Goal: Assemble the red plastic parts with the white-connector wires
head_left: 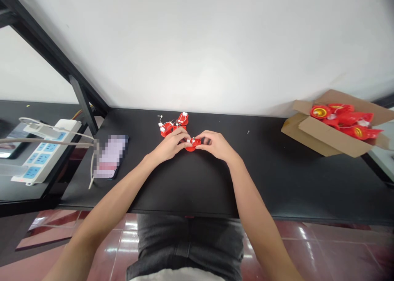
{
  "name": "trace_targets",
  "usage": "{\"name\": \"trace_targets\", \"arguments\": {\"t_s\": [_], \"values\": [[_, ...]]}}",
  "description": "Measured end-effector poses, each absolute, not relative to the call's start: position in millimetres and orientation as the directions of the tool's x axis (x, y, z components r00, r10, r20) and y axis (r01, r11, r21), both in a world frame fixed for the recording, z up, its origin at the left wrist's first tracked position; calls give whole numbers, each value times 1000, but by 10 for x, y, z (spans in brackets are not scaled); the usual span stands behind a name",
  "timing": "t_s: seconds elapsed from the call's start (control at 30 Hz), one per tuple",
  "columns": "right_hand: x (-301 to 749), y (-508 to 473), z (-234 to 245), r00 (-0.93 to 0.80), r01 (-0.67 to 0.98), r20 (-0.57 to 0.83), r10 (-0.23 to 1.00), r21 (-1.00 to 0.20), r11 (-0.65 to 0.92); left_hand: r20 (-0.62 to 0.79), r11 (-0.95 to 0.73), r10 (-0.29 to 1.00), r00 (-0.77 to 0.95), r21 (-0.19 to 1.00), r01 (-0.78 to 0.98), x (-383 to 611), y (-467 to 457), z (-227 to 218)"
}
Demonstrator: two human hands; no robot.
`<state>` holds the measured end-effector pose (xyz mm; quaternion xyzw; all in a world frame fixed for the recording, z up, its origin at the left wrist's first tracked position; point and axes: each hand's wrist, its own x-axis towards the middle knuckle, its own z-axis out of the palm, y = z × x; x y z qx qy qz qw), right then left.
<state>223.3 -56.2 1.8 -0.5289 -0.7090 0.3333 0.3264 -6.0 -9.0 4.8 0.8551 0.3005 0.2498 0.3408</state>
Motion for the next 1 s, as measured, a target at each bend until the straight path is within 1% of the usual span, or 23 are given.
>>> {"name": "trace_targets", "arguments": {"t_s": [0.33, 0.43, 0.5, 0.6, 0.7, 0.8, 0.9, 1.0], "values": [[2200, -546, -9, -206, 545, 161, 965, -800, 250, 288, -691, 649, 705, 610, 388, -52, -79, -45], [2193, -540, -13, -202, 548, 172, 964, -796, 257, 311, -697, 656, 688, 598, 395, -29, -83, -90], [2200, -539, -9, -199, 543, 170, 965, -800, 253, 297, -678, 675, 676, 611, 408, -21, -90, -90], [2241, -547, 11, -215, 510, 116, 970, -833, 213, 252, -656, 663, 705, 648, 386, -39, -87, -48], [2301, -567, 49, -242, 459, 8, 970, -880, 122, 242, -682, 581, 777, 666, 302, -77, -59, -8], [2337, -589, 89, -265, 416, -73, 962, -908, 46, 251, -711, 521, 816, 656, 253, -95, -32, -17], [2331, -593, 99, -282, 383, -106, 953, -924, 11, 302, -752, 483, 822, 624, 212, -84, -25, -80], [2304, -575, 62, -260, 365, -106, 960, -931, -4, 421, -813, 441, 792, 561, 154, -60, -20, -170]]}}
